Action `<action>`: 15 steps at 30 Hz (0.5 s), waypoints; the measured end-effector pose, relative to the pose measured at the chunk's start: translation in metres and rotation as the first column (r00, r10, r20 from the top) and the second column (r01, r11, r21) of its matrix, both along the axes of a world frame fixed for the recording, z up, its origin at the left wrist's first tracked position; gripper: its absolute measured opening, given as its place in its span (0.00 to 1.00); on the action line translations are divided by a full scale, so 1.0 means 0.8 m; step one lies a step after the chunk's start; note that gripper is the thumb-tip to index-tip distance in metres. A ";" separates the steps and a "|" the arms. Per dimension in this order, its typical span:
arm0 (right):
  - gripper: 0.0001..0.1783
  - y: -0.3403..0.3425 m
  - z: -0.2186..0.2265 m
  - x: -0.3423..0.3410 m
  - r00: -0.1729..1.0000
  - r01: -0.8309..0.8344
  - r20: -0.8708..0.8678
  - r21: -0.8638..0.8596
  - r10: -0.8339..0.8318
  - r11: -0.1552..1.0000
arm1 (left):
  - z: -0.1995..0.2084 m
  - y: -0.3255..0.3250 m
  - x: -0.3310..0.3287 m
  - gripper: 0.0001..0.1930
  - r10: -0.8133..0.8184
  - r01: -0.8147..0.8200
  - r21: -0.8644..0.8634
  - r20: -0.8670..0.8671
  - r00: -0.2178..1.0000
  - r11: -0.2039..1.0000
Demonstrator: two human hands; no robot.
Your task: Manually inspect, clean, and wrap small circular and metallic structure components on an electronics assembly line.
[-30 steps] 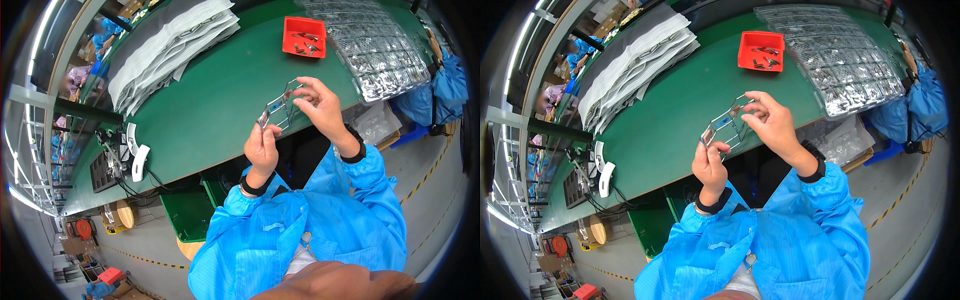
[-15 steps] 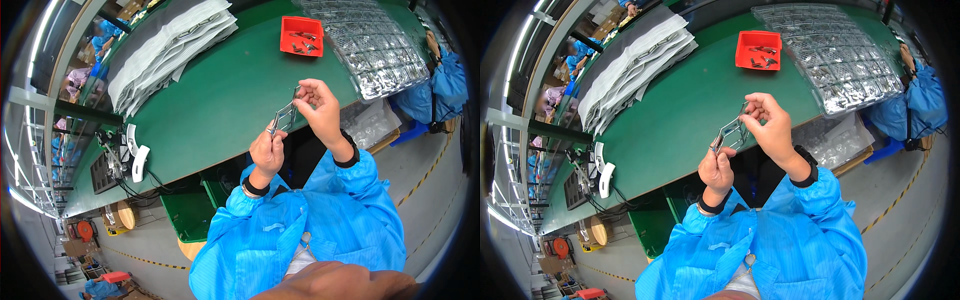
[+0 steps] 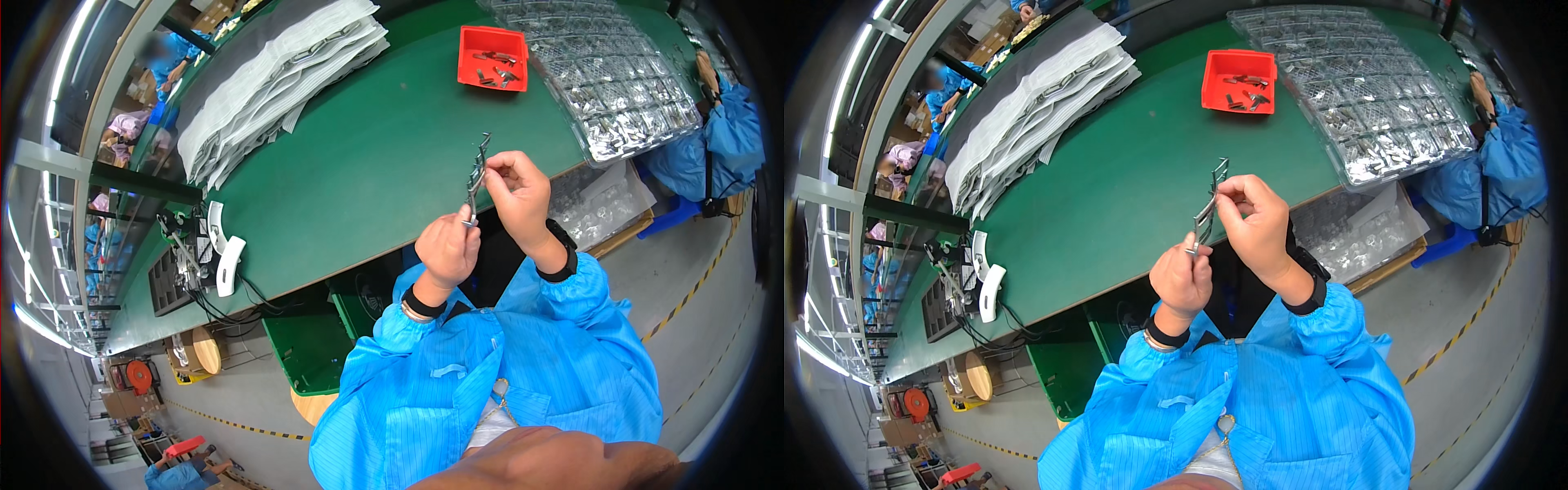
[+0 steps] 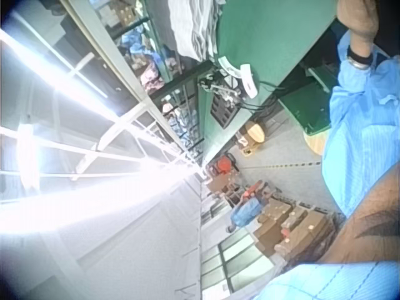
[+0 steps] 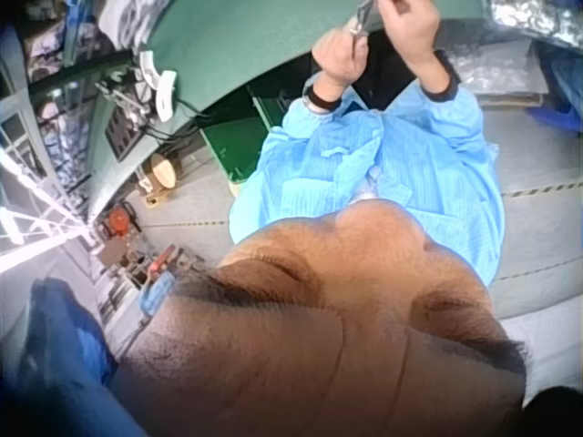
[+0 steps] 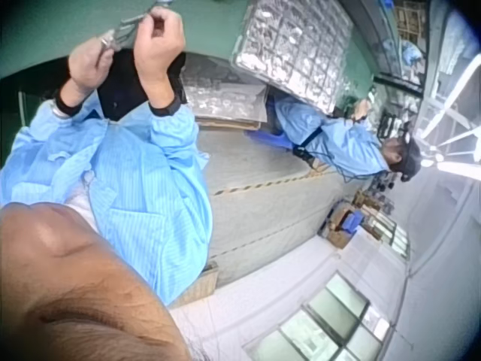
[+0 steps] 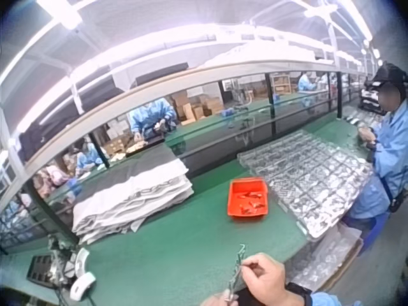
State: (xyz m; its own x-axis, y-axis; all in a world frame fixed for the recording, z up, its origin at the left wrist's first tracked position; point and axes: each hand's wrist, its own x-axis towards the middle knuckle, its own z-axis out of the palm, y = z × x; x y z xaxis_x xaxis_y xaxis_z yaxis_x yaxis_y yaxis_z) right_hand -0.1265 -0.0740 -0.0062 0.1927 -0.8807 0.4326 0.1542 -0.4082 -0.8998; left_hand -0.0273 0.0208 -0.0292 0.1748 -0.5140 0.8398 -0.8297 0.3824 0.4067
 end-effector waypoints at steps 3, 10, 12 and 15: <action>0.03 -0.004 0.010 -0.007 0.978 -0.192 0.147 0.356 0.148 0.914 | 0.001 0.002 0.002 0.14 0.002 0.006 -0.044 0.177 0.984 0.999; 0.08 -0.021 0.008 -0.025 0.800 -0.599 0.477 0.592 0.364 0.539 | 0.005 0.000 0.008 0.15 0.021 -0.018 -0.013 0.252 0.968 1.000; 0.08 -0.020 0.004 -0.026 0.691 -0.723 0.602 0.557 0.400 0.409 | 0.000 0.001 0.007 0.14 0.054 -0.057 0.039 0.061 0.997 0.998; 0.08 -0.016 0.000 -0.025 0.670 -0.742 0.668 0.586 0.324 0.327 | -0.005 0.003 0.005 0.08 0.163 -0.090 0.209 -0.362 0.918 0.974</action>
State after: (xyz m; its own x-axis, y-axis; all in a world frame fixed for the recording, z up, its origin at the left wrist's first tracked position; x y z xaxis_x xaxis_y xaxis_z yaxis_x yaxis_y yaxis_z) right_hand -0.1463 -0.0866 -0.0064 0.7701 -0.6095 -0.1884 0.4319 0.7155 -0.5492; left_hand -0.0231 0.0232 -0.0330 0.5312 -0.6056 0.5925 -0.6390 0.1727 0.7495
